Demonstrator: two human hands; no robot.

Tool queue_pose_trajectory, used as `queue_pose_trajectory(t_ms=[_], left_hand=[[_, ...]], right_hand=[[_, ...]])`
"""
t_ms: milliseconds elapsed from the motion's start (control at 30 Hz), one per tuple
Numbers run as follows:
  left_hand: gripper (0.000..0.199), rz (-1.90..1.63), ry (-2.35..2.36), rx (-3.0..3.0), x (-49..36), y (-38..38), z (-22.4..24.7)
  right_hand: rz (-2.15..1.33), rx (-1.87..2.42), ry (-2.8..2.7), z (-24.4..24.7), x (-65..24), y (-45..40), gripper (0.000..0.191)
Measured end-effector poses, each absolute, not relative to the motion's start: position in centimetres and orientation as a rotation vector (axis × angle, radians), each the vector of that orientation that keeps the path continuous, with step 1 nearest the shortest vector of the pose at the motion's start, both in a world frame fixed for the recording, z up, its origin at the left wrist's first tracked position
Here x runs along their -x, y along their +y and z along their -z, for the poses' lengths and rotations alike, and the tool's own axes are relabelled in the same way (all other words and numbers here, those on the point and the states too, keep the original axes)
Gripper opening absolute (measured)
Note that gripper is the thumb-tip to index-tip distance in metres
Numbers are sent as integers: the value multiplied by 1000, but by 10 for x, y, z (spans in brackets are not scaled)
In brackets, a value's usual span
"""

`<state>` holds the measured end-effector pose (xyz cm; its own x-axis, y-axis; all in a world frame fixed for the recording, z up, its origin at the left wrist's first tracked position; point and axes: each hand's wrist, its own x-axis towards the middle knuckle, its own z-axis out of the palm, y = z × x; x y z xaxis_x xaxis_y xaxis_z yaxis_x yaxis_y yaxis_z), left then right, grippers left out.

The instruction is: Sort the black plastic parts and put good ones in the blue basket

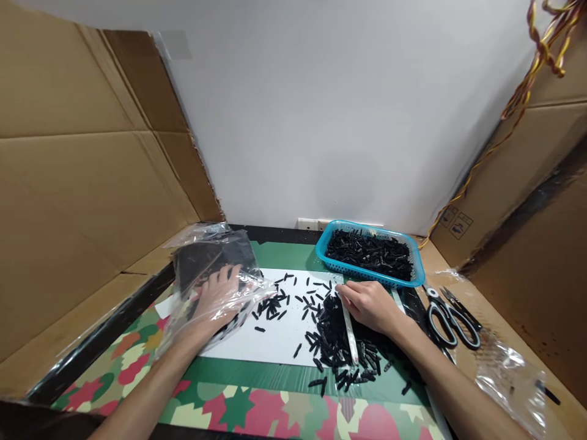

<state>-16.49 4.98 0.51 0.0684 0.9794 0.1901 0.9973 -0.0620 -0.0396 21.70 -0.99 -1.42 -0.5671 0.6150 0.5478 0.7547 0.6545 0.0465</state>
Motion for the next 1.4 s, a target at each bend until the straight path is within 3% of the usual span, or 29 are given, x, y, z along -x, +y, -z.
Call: queue_pose_trajectory(t_ms=[333, 600, 900, 1100, 1267, 1400], left_hand=[[45, 137, -1883, 2306, 181, 55, -15], [61, 112, -1881, 2299, 179, 46, -20], [60, 97, -1885, 2282, 176, 47, -11], [47, 169, -1857, 2380, 182, 45, -9], [32, 285, -1890, 2422, 179, 48, -20], [21, 385, -1975, 2376, 174, 47, -33]], right_hand=[[396, 1123, -2257, 12, -230, -2, 20], [389, 1081, -2264, 14, -230, -3, 21], [345, 1138, -2245, 5, -241, -4, 27], [212, 1205, -2255, 0, -242, -6, 37], [142, 1188, -2373, -4, -235, -6, 13], [122, 1161, -2486, -5, -230, -7, 36]])
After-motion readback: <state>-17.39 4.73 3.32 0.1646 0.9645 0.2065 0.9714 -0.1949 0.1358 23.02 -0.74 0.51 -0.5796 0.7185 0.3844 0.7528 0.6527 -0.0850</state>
